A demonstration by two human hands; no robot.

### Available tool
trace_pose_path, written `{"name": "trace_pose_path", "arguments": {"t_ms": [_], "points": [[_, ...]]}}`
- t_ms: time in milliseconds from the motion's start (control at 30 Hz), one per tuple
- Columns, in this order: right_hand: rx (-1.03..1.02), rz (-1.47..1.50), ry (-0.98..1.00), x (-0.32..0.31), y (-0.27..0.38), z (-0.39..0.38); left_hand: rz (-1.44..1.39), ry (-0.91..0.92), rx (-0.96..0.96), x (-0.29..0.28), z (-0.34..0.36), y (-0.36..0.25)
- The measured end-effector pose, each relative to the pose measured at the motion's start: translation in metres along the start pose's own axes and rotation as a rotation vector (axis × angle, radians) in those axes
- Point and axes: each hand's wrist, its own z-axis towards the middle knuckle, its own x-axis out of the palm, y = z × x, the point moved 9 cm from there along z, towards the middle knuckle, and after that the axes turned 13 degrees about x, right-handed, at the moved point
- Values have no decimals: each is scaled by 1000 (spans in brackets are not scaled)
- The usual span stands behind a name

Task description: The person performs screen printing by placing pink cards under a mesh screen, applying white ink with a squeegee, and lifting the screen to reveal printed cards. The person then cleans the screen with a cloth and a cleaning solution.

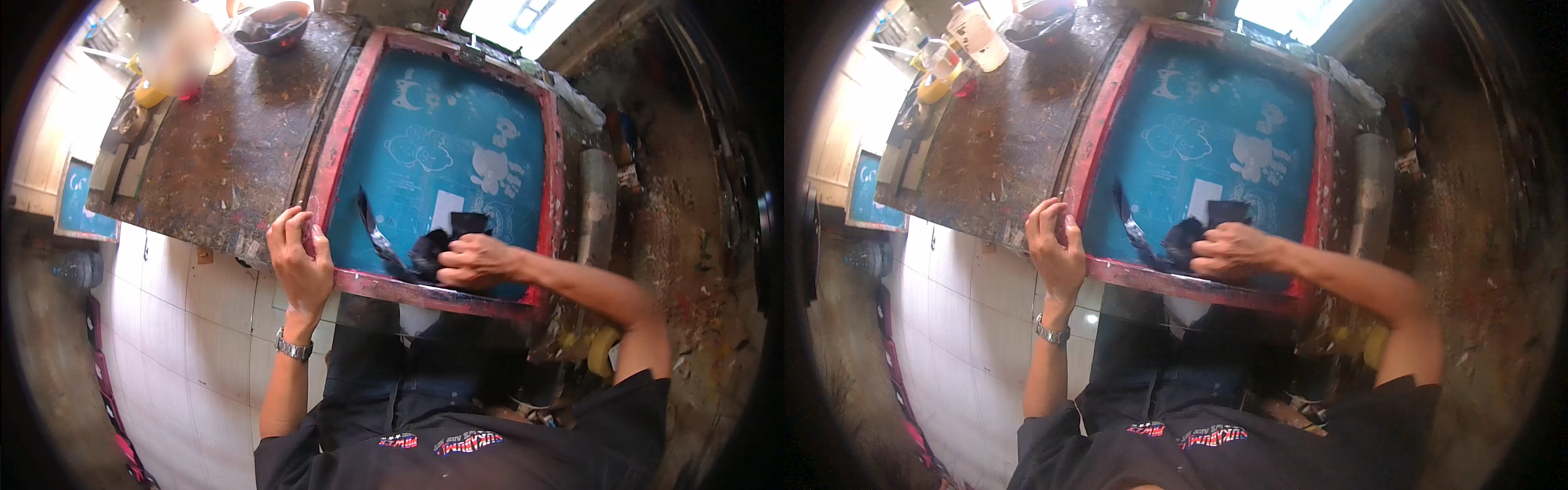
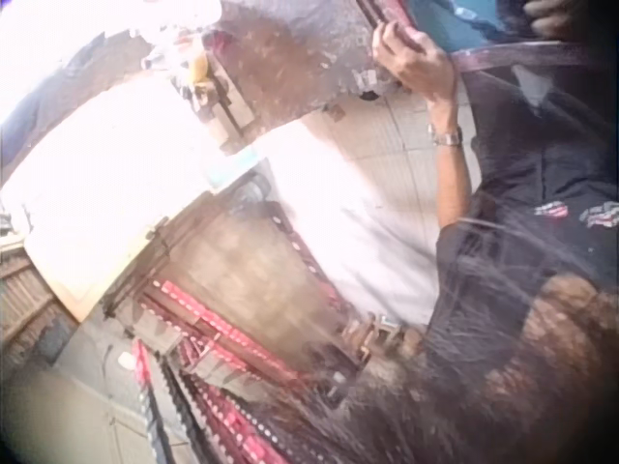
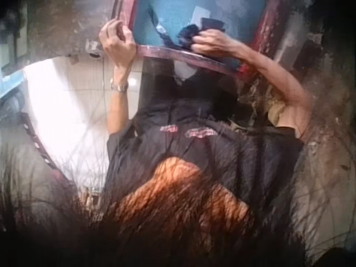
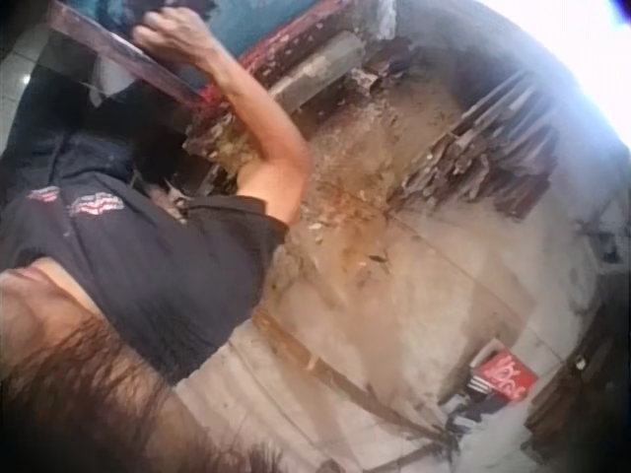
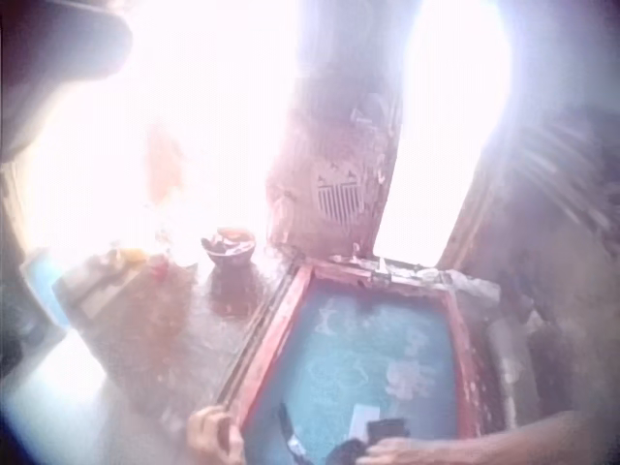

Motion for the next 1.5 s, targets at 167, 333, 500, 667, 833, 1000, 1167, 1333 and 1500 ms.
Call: {"name": "trace_pose_path", "arguments": {"t_ms": [167,333,500,667,833,1000,1167,1333,1500], "points": [[472,-161,-98,-10,-80,-30,48,36,53,3,9,-5],[256,-39,-106,14,-30,-23,51,-38,16,1,-1,-1],[798,11,-362,-13,-85,-34,61,8,79,-1,3,-7],[774,735,-219,46,-31,27,-292,-58,240,-18,4,-72],[498,2012,-806,56,51,89,-548,-186,84,-30,-27,-122],[794,1691,-784,-6,98,88,-459,-328,-119,-47,-31,-104],[188,2701,-883,15,121,51,-234,11,347,-37,-27,-160],[989,2305,-643,46,32,-13,-272,602,450,7,-50,-172],[1322,225,-685,-60,-89,-81,75,596,354,18,-40,-100]]}}
